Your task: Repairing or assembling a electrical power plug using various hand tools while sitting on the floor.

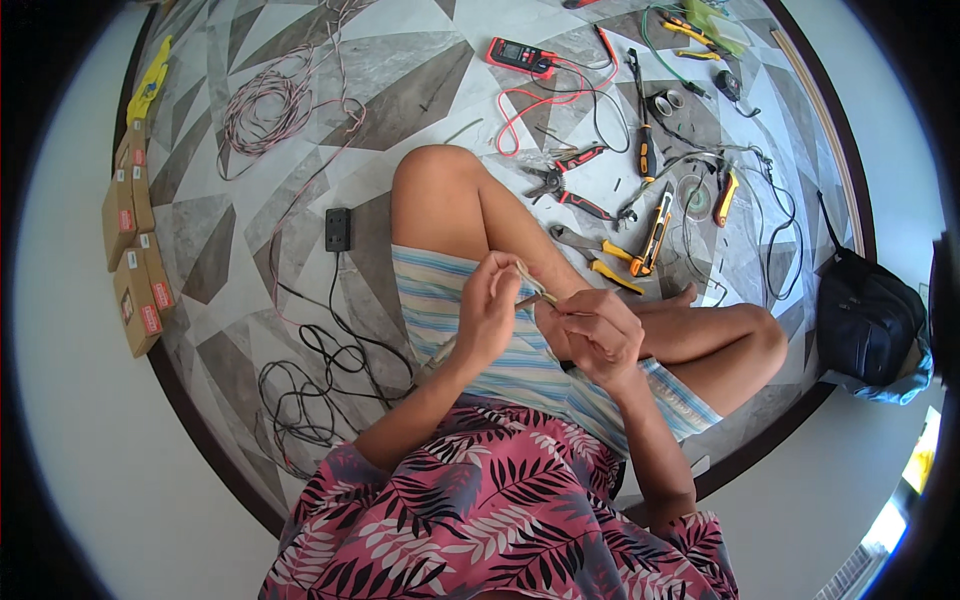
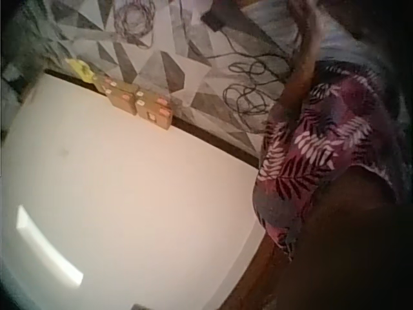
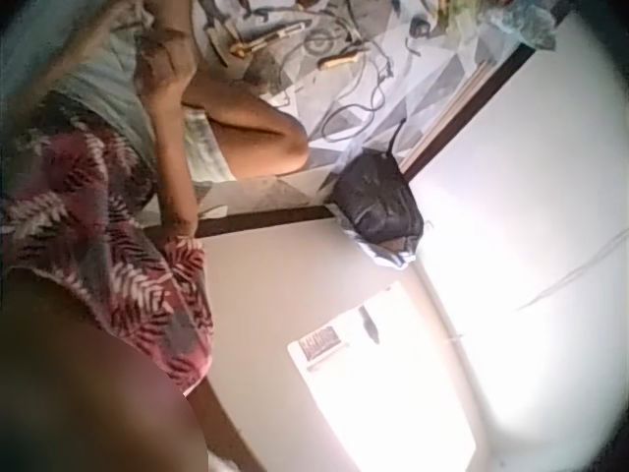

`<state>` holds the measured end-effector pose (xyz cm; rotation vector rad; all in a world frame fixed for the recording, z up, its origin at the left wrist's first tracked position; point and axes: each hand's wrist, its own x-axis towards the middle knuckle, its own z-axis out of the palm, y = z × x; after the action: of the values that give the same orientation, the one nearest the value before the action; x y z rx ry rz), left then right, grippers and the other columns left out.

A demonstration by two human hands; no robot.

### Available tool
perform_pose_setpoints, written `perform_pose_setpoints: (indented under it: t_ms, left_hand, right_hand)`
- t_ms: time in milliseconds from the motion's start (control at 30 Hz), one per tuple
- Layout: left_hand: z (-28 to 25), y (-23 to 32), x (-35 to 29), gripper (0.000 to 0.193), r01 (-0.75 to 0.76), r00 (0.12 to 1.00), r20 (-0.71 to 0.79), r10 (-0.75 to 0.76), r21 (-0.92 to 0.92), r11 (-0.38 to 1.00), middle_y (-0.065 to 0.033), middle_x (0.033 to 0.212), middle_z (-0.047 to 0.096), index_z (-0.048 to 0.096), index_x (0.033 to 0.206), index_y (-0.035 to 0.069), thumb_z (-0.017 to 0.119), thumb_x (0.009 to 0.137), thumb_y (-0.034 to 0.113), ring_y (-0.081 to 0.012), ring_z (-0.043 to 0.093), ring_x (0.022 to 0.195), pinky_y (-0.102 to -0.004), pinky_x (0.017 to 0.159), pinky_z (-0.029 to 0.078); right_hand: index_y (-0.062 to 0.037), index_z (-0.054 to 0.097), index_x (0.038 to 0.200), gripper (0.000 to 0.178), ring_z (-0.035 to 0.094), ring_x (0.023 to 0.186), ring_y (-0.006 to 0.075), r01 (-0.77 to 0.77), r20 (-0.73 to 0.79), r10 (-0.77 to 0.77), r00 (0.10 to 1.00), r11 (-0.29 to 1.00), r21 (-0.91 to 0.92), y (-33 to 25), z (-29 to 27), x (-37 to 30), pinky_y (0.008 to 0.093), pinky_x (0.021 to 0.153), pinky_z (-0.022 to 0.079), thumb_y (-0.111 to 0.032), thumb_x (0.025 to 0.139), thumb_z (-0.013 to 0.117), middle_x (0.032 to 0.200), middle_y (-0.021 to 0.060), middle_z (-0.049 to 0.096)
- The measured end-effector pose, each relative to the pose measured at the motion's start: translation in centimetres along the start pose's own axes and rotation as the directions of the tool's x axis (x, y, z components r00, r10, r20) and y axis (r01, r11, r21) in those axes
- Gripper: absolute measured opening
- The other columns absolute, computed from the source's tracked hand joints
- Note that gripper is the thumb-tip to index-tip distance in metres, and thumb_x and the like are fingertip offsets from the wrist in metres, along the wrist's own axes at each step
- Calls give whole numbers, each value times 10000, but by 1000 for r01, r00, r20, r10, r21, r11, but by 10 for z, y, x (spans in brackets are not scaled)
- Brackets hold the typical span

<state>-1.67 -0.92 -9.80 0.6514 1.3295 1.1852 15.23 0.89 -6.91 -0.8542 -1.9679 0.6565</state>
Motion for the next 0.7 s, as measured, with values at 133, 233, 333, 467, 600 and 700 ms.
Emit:
perform_pose_setpoints:
  t_ms: [133,233,333,467,600,700]
  left_hand:
    - [12,-6,-9,223,-117,990,90,108,101,988,-20,688,509,472,1038,20,410,1039,234,-85,496,627,-262,589,431]
    - [14,-10,-15,221,-153,980,155,127,174,973,-28,704,548,459,1036,19,472,1026,240,-76,511,622,-247,573,427]
    - [12,-15,-21,276,-38,951,310,6,96,995,-58,753,607,400,1096,23,560,987,219,-63,549,666,-222,578,432]
    - [3,1,-32,308,53,921,389,-12,-94,994,-43,751,612,381,1105,25,607,942,154,-67,546,648,-223,576,430]
    - [-9,28,-30,312,-95,866,495,-72,305,947,-11,710,590,492,1054,12,682,882,191,-48,529,628,-225,564,402]
    - [-24,35,-22,244,-196,804,576,-150,493,848,38,676,513,567,935,7,661,902,229,-25,449,615,-218,552,353]
  right_hand:
    - [-12,641,790,190,668,787,256,-116,83,108,991,988,104,-17,-4,2,316,694,538,38,656,767,866,104,672]
    - [22,645,880,155,651,813,202,-284,254,214,943,915,285,-19,-16,7,273,721,517,-41,783,746,896,109,665]
    - [26,601,1057,194,571,766,57,-733,257,701,665,546,406,-20,-20,16,212,632,469,-76,903,662,864,35,626]
    - [11,601,1038,154,562,691,42,-840,588,619,521,251,481,-12,-23,16,188,567,441,-50,903,645,801,-2,615]
    - [18,589,952,98,562,681,43,-778,486,627,609,356,517,-19,-14,11,182,557,435,-48,901,640,799,10,618]
    - [10,574,966,105,561,663,56,-808,461,716,524,247,535,-24,-13,19,187,571,438,-50,904,633,808,25,621]
